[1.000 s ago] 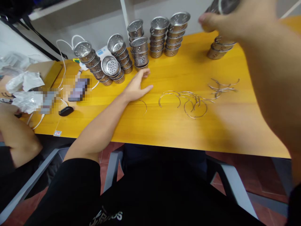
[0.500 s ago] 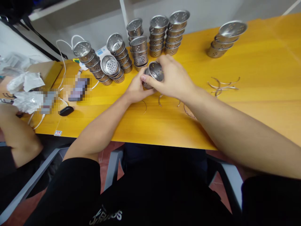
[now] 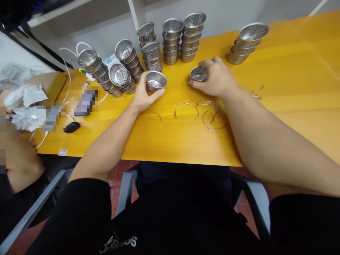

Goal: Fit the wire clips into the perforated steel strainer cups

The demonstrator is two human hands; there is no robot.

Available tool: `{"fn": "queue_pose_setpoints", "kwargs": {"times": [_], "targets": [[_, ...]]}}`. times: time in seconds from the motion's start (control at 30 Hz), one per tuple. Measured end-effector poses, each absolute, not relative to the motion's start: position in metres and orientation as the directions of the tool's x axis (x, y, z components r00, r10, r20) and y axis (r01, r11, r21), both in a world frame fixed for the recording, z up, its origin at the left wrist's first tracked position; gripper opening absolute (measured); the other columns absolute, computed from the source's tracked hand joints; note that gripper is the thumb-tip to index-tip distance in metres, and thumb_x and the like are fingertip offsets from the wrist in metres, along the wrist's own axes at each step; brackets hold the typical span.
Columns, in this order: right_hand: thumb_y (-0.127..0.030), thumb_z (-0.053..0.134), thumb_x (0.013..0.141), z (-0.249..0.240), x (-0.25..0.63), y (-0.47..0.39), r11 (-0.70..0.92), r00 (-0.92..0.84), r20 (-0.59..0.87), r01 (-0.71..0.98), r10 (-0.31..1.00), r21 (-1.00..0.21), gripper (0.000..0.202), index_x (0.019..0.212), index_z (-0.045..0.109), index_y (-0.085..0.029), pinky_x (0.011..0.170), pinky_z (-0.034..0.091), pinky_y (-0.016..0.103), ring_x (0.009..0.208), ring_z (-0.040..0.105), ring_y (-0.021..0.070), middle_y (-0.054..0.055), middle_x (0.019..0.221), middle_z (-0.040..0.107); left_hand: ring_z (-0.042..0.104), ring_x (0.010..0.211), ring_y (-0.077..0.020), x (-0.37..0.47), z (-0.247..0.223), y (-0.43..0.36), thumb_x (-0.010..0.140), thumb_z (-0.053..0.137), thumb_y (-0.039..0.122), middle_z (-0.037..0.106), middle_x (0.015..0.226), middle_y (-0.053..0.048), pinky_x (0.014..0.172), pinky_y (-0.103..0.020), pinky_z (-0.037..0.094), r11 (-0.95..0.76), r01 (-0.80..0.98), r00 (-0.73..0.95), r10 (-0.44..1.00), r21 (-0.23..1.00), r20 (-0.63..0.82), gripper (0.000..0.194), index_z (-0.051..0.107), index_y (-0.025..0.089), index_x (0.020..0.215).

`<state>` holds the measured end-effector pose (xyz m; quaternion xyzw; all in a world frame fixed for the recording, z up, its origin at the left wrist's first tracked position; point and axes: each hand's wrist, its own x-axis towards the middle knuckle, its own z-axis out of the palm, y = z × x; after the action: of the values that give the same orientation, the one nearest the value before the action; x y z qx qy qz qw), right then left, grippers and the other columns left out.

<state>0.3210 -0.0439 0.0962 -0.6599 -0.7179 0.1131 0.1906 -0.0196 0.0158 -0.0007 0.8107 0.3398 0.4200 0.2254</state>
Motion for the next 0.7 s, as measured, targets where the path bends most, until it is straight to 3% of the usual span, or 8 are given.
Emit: {"fn": "queue_pose_setpoints", "kwargs": {"times": [0.17,0.23,0.33,0.4,0.43,0.5,0.6,0.7], "targets": [[-0.034,0.103,0.113,0.098,0.321,-0.044,0.021,0.020,0.091,0.899,0.996,-0.437,0.084,0.185,0.069,-0.006,0.135,0.048,0.039,0.153,0.071,0.0360,0.031,0.170,0.065,0.070,0.167,-0.0403,-0.024,-0.012,0.030,0.101,0.088,0.091,0.066,0.173,-0.020,0.151,-0.062,0.053,-0.702,0.379,0.404,0.711,0.602,0.575,0.108,0.043,0.028,0.175],[-0.042,0.102,0.116,0.103,0.320,-0.048,0.025,0.005,0.068,0.903,0.998,-0.429,0.091,0.188,0.064,-0.002,0.136,0.046,0.043,0.161,0.067,0.0393,0.035,0.173,0.061,0.070,0.167,-0.0402,-0.025,-0.015,0.031,0.100,0.088,0.092,0.066,0.173,-0.019,0.151,-0.063,0.053,-0.701,0.382,0.404,0.712,0.602,0.574,0.108,0.042,0.029,0.175],[-0.056,0.098,0.119,0.123,0.320,-0.061,0.054,-0.011,0.113,0.922,0.994,-0.384,0.103,0.193,0.055,0.001,0.145,0.040,0.053,0.182,0.049,0.0498,0.042,0.185,0.048,0.069,0.169,-0.0398,-0.026,-0.016,0.030,0.101,0.089,0.092,0.066,0.172,-0.018,0.151,-0.063,0.053,-0.703,0.378,0.415,0.711,0.603,0.568,0.108,0.041,0.030,0.175],[-0.050,0.095,0.120,0.140,0.321,-0.072,0.127,-0.057,0.205,0.929,0.977,-0.349,0.090,0.189,0.061,-0.003,0.146,0.042,0.055,0.183,0.049,0.0498,0.038,0.186,0.052,0.068,0.170,-0.0399,-0.027,-0.015,0.029,0.101,0.090,0.090,0.066,0.173,-0.018,0.152,-0.064,0.051,-0.708,0.375,0.422,0.705,0.598,0.570,0.107,0.041,0.030,0.176],[-0.043,0.094,0.120,0.147,0.321,-0.078,0.176,-0.109,0.214,0.929,0.971,-0.326,0.075,0.181,0.069,-0.007,0.141,0.048,0.053,0.174,0.060,0.0470,0.035,0.178,0.062,0.068,0.171,-0.0400,-0.027,-0.015,0.028,0.102,0.090,0.089,0.066,0.174,-0.018,0.153,-0.064,0.050,-0.711,0.376,0.424,0.702,0.594,0.572,0.107,0.040,0.030,0.177],[-0.031,0.095,0.116,0.155,0.320,-0.085,0.274,-0.260,0.089,0.922,0.962,-0.275,0.046,0.158,0.083,-0.016,0.121,0.061,0.051,0.140,0.080,0.0401,0.025,0.150,0.082,0.067,0.171,-0.0405,-0.027,-0.015,0.028,0.102,0.090,0.089,0.066,0.174,-0.019,0.154,-0.065,0.049,-0.716,0.380,0.431,0.697,0.586,0.573,0.109,0.040,0.029,0.178],[-0.026,0.094,0.111,0.150,0.314,-0.088,0.401,-0.452,-0.235,0.886,0.861,-0.234,0.021,0.129,0.086,-0.023,0.092,0.063,0.047,0.097,0.081,0.0314,0.014,0.119,0.088,0.068,0.171,-0.0413,-0.026,-0.016,0.029,0.101,0.090,0.091,0.067,0.174,-0.019,0.154,-0.066,0.049,-0.720,0.385,0.446,0.693,0.578,0.566,0.112,0.039,0.028,0.179],[-0.023,0.083,0.111,0.138,0.304,-0.085,0.448,-0.491,-0.348,0.871,0.799,-0.200,0.004,0.113,0.084,-0.026,0.085,0.059,0.046,0.091,0.079,0.0314,0.010,0.110,0.088,0.066,0.173,-0.0415,-0.025,-0.017,0.029,0.102,0.088,0.092,0.066,0.176,-0.019,0.155,-0.065,0.047,-0.721,0.392,0.463,0.692,0.572,0.555,0.114,0.036,0.028,0.182]]}}
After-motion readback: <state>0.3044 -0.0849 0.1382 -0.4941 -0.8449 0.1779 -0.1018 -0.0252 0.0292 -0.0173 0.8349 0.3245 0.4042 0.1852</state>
